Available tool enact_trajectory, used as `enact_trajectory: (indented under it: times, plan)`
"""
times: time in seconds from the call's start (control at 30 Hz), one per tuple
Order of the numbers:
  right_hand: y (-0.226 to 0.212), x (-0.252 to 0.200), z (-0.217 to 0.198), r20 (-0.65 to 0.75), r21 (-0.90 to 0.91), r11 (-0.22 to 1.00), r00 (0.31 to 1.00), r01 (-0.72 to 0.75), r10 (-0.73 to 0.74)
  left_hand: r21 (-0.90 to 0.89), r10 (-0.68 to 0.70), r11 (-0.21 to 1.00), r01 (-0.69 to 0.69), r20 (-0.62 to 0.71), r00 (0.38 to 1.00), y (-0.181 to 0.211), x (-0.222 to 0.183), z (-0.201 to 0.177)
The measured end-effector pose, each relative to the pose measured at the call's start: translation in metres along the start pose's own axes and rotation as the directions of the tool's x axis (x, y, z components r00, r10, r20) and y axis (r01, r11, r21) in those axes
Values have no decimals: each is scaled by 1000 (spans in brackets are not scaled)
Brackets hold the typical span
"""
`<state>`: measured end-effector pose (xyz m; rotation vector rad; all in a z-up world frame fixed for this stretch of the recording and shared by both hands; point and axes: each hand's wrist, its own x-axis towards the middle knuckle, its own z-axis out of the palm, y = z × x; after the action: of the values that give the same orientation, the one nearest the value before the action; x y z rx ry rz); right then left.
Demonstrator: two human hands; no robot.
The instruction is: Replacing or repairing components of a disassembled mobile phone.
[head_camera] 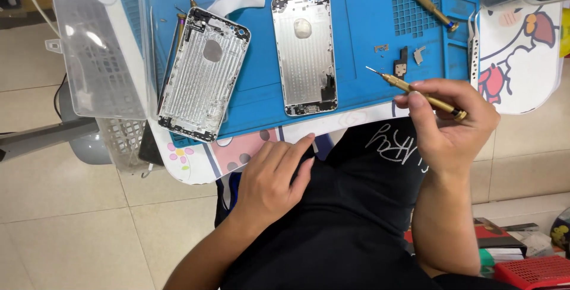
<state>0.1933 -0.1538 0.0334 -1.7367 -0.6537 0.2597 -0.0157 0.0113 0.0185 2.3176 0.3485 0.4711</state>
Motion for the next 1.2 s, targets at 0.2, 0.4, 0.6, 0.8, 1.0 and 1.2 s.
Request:
enact_trajectory:
  times: [0.2, 0.4, 0.6, 0.8, 1.0, 1.2]
  plan:
    - [51, -12, -17, -70, 80, 995, 996, 62, -57, 75, 85, 994, -77, -115, 990, -15, 20, -2]
    - [64, 4, -9, -151, 81, 992, 985, 93, -80, 187, 125, 977, -105, -96, 987, -27, 38, 6]
    - [86, 12, -4, -175, 29, 979, 965, 203, -195, 314, 117, 945, -86, -84, 990, -36, 40, 16]
    - [95, 11, -10, -140, 39, 968, 961, 248, -240, 324, 80, 945, -49, -83, 993, -39, 42, 19]
    - [97, 9, -8, -117, 52, 964, 961, 259, -252, 301, 74, 952, -43, -90, 993, -41, 42, 20]
    - [96, 13, 4, -229, 13, 955, 931, 296, -285, 284, 70, 958, -42, -91, 993, -40, 43, 21]
